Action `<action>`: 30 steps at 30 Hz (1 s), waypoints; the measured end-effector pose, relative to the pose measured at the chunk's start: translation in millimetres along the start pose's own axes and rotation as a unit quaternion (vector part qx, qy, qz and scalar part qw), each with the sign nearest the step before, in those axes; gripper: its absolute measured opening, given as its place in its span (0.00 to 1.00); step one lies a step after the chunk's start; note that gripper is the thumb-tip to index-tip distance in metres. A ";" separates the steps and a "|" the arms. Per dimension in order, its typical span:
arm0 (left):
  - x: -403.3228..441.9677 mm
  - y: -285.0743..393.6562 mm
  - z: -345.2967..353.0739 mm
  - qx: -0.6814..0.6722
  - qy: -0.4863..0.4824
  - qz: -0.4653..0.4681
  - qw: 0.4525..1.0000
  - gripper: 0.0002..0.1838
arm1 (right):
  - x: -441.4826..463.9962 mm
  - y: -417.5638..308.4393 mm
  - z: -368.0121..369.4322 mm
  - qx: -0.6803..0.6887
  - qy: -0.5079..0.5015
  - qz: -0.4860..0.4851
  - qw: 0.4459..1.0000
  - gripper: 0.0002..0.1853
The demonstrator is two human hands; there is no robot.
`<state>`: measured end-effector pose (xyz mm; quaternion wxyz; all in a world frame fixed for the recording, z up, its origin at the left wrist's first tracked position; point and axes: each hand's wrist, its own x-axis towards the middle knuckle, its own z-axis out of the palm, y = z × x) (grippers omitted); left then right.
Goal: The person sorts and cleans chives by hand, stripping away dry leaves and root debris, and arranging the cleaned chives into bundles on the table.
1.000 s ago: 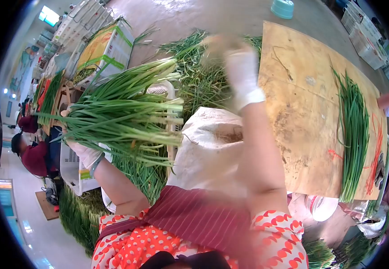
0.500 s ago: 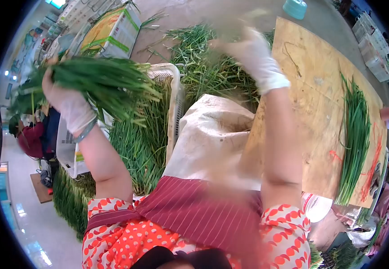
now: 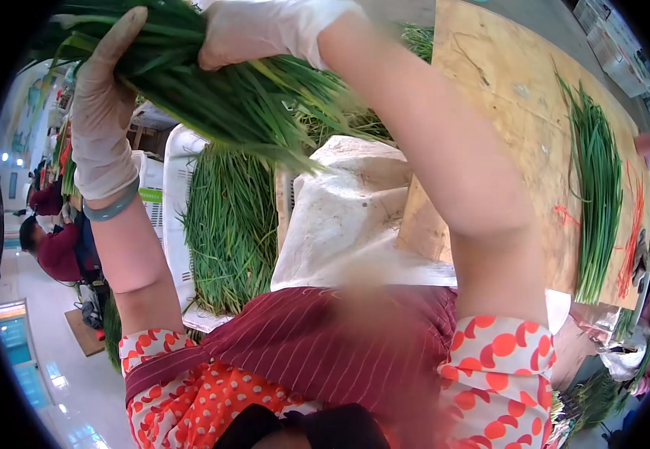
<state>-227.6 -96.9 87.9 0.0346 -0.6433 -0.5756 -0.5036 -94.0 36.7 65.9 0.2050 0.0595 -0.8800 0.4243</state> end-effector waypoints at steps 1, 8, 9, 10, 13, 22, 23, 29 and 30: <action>-1.2 1.0 -0.6 -0.029 -0.005 -0.006 1.000 0.20 | -0.2 -0.5 -3.5 0.001 -0.020 0.001 1.000 0.25; -18.8 5.0 0.0 -0.109 -0.010 -0.025 0.994 0.21 | -16.4 3.2 -20.7 0.000 -0.084 0.019 0.996 0.25; -24.9 8.4 -3.7 -0.049 -0.013 -0.020 0.999 0.23 | -21.9 11.0 -26.4 0.006 -0.083 0.032 0.996 0.25; -28.1 0.7 -7.6 -0.050 -0.013 -0.018 0.998 0.23 | -31.6 21.9 -31.1 0.022 -0.072 0.055 0.996 0.25; -42.5 -28.6 -29.4 -0.213 0.142 -0.202 0.945 0.21 | -72.9 55.0 -28.0 0.073 -0.011 0.186 0.980 0.36; -111.0 -58.7 -66.2 -0.486 0.293 -0.387 0.727 0.17 | -105.7 37.3 -21.1 0.042 0.064 0.317 0.945 0.21; -121.9 -64.4 -70.8 -0.504 0.268 -0.380 0.727 0.17 | -104.8 31.0 -20.6 0.067 0.070 0.322 0.942 0.21; -152.4 -51.8 -68.1 -0.504 0.333 -0.363 0.709 0.17 | -116.8 25.2 -30.9 0.123 0.146 0.289 0.938 0.16; -157.7 -51.8 -70.6 -0.507 0.329 -0.365 0.708 0.17 | -120.1 26.7 -32.5 0.124 0.143 0.287 0.939 0.16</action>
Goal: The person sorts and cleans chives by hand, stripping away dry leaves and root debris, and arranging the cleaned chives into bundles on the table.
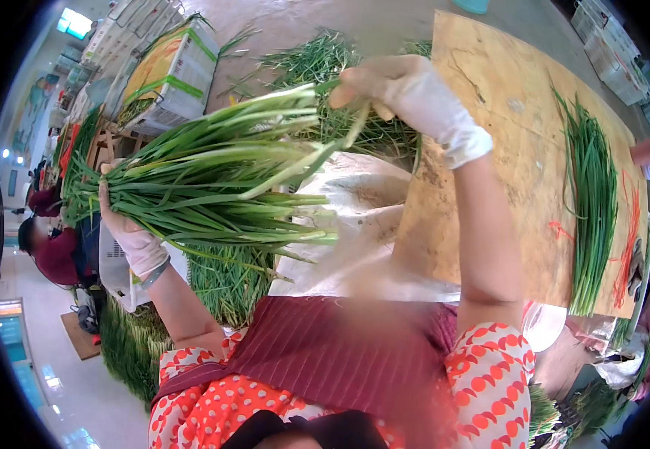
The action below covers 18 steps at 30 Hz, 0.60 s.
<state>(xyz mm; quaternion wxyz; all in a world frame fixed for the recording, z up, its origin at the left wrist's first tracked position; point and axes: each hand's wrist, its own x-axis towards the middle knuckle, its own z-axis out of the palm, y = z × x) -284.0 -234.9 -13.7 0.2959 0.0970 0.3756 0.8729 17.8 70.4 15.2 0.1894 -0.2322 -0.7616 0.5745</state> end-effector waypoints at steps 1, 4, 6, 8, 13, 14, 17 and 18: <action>-1.9 0.4 -5.4 -0.001 -0.001 -0.004 1.000 0.18 | -0.8 2.8 -1.9 0.000 0.037 -0.029 0.999 0.14; 0.5 -4.9 -14.1 -0.055 -0.013 0.019 0.998 0.18 | -3.8 -4.1 -3.6 0.026 0.074 -0.087 0.993 0.13; -6.1 -11.5 -8.2 -0.062 0.022 0.045 0.997 0.18 | -9.2 -8.3 -5.7 0.008 0.133 -0.096 0.986 0.13; -9.8 -12.3 -6.7 -0.035 -0.001 0.050 0.998 0.17 | -12.1 -3.7 -4.5 0.013 0.142 -0.118 0.983 0.13; -10.5 -12.8 -13.9 -0.037 0.075 0.047 0.995 0.17 | -16.0 18.6 -30.1 0.076 0.291 -0.136 0.944 0.16; -6.9 -8.8 -30.7 -0.065 0.031 0.034 0.997 0.16 | -14.5 25.5 -42.2 0.102 0.311 -0.138 0.935 0.16; -12.5 -7.4 -28.7 -0.078 0.028 0.036 0.996 0.15 | -5.3 30.3 -56.6 0.018 0.307 -0.055 0.950 0.16; -16.2 -8.7 -20.4 -0.062 0.067 0.050 0.995 0.15 | -1.0 24.5 -48.3 -0.119 0.252 0.036 0.960 0.16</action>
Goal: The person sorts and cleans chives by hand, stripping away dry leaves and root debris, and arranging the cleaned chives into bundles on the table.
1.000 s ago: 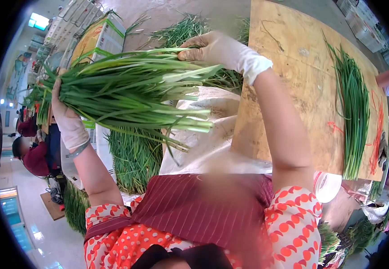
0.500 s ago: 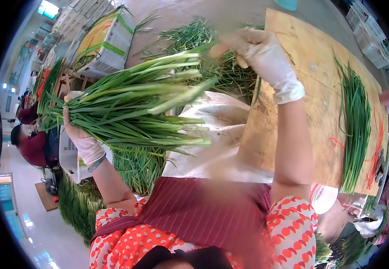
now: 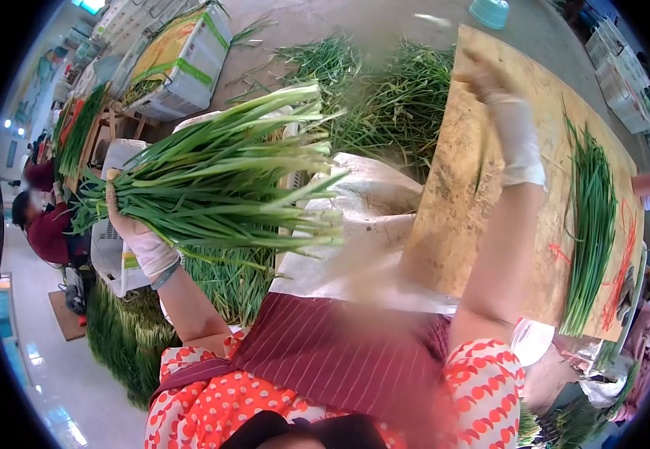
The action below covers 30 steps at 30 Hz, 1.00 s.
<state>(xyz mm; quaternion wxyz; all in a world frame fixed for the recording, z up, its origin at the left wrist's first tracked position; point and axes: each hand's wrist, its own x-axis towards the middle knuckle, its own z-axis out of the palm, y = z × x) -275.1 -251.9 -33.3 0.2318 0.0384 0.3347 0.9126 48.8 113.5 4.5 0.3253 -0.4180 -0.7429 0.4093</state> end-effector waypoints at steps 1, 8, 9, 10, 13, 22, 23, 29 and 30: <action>-2.9 -3.2 5.2 0.005 -0.035 0.008 0.999 0.15 | -6.5 5.6 17.2 -0.022 -0.020 -0.073 0.997 0.16; 1.6 -19.3 7.3 0.000 0.009 0.066 0.998 0.16 | -55.2 -74.7 83.7 -0.190 -0.159 -0.399 0.883 0.12; -2.7 -21.7 11.2 -0.005 -0.028 0.053 0.998 0.15 | -57.3 -73.5 88.4 -0.190 -0.159 -0.399 0.883 0.12; -3.3 -23.1 12.7 -0.007 -0.029 0.055 0.998 0.15 | -58.1 -71.7 93.6 -0.145 -0.170 -0.374 0.900 0.12; -5.5 -24.2 12.6 -0.025 -0.037 0.039 0.998 0.16 | -62.7 -68.5 102.0 0.052 -0.234 -0.234 0.942 0.11; 5.9 -31.4 -2.1 -0.123 -0.203 0.035 0.971 0.16 | -79.8 -59.6 104.3 0.272 -0.383 0.014 0.883 0.12; 5.7 -31.9 0.1 -0.146 -0.174 0.036 0.973 0.17 | -78.8 -57.9 108.7 0.240 -0.392 0.012 0.888 0.14; -8.0 -39.8 35.4 -0.039 0.005 0.104 0.994 0.22 | -75.0 -61.9 127.0 0.318 -0.375 0.087 0.866 0.18; -6.0 -40.9 33.2 -0.040 0.003 0.104 0.994 0.22 | -73.5 -60.6 128.1 0.317 -0.372 0.112 0.865 0.19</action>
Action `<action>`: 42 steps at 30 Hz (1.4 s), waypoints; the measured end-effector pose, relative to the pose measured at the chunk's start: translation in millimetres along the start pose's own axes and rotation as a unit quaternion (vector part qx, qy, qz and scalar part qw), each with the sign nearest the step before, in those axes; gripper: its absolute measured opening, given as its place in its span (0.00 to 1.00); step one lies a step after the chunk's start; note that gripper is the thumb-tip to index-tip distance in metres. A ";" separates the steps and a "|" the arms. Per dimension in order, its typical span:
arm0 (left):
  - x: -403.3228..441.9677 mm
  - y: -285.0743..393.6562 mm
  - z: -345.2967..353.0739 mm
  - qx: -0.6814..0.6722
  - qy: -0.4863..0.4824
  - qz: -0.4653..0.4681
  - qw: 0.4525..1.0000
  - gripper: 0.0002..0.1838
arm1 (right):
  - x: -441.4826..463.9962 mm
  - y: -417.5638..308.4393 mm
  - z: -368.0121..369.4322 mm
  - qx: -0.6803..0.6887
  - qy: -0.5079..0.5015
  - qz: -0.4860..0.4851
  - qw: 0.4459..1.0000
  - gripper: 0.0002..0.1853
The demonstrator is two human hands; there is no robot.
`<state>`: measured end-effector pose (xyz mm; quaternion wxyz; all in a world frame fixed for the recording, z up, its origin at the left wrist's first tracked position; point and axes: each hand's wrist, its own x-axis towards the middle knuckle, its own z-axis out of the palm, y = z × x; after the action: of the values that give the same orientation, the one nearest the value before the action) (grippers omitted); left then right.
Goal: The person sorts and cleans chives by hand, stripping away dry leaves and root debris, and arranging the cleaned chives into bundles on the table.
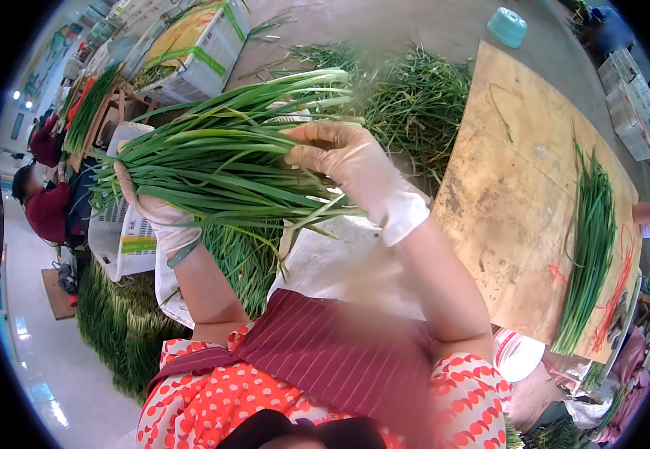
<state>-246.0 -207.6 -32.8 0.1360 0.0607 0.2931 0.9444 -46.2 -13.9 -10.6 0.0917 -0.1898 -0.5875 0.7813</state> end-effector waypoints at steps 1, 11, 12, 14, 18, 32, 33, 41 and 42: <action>3.7 -0.9 -5.3 -0.002 -0.056 0.009 0.998 0.23 | -2.5 1.1 1.3 -0.002 -0.002 -0.017 1.000 0.16; 11.2 -2.5 -4.9 -0.031 -0.069 0.014 0.997 0.20 | 0.4 22.0 10.9 -0.008 0.011 0.046 0.999 0.20; 11.1 -3.3 -3.8 -0.032 -0.070 0.013 0.997 0.20 | 1.8 21.9 13.3 -0.075 0.046 0.034 0.996 0.21; 10.1 -4.1 -0.9 -0.029 -0.074 0.019 0.997 0.20 | 1.4 15.8 17.2 -0.054 0.020 0.035 0.998 0.23; 2.9 -3.4 11.7 -0.027 -0.090 0.021 0.995 0.20 | 3.7 9.8 23.1 0.071 -0.065 0.111 0.989 0.17; 19.0 0.0 -13.0 -0.099 -0.154 0.015 0.983 0.19 | -22.6 7.1 -20.9 0.171 0.168 -0.197 0.951 0.16; 18.9 -2.4 -13.2 -0.089 -0.148 0.013 0.985 0.18 | -25.2 6.8 -24.4 0.169 0.168 -0.197 0.951 0.16; 18.8 -9.7 -14.2 -0.055 -0.116 0.012 0.992 0.14 | -40.8 11.4 -80.5 0.290 0.247 -0.286 0.879 0.16; 21.0 -5.7 -21.0 -0.078 -0.175 -0.029 0.981 0.16 | -43.3 14.7 -99.6 0.324 0.261 -0.313 0.854 0.16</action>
<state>-268.9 -208.3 -52.6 0.2171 0.2056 0.1919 0.9348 34.7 54.0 -40.1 0.5381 -0.1523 -0.2841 0.7788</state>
